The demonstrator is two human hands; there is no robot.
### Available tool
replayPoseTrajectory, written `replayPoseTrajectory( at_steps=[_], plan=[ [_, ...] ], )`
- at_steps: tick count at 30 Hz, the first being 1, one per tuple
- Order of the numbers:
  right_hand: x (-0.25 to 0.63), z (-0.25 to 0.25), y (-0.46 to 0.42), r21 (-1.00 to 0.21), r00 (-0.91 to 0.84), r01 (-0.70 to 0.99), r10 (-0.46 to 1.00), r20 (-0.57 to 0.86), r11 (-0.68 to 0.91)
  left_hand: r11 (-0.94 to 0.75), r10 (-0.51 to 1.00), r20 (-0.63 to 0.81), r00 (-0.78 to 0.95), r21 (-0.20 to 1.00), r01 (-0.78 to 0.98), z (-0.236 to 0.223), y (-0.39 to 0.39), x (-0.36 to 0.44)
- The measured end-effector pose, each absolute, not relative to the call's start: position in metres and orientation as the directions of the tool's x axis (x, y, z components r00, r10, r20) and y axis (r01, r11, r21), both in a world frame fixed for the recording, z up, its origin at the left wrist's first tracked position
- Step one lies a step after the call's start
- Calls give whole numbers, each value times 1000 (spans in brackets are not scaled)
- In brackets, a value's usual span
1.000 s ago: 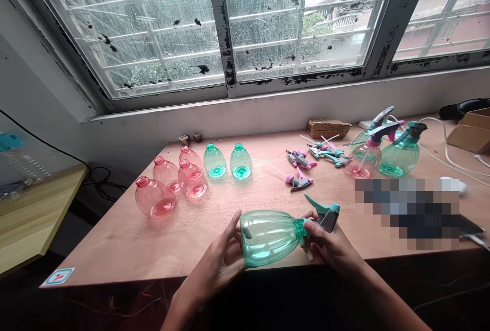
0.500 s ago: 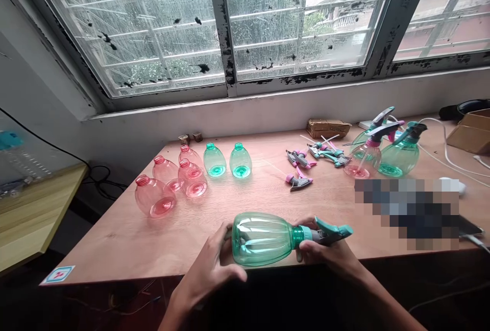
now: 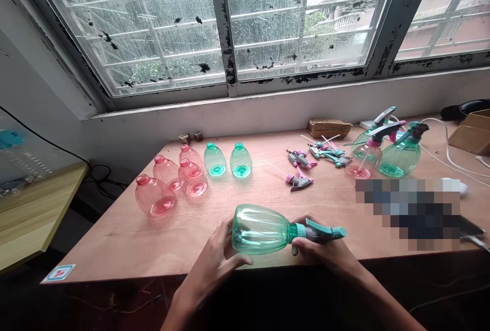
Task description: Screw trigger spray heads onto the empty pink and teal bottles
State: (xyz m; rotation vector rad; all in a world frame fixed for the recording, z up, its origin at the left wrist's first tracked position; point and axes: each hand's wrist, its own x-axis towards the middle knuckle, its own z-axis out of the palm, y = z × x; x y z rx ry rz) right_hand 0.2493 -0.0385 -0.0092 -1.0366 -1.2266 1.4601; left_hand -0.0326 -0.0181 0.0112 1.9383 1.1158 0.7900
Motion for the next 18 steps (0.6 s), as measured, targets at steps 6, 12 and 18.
replayPoseTrajectory(
  at_steps=[6, 12, 18],
  plan=[
    [251, -16, -36, -977, -223, -209, 975, 12, -36, -404, 873, 170, 458, 778, 481, 6, -20, -34],
    [252, -25, -32, -936, -214, -350, 976, 38, -41, -558, 809, 307, 501, 667, 493, -7, -18, -35],
    [251, -21, -33, -938, -198, -340, 980, 10, -60, -456, 826, 227, 517, 808, 373, -2, -16, -40]
  ],
)
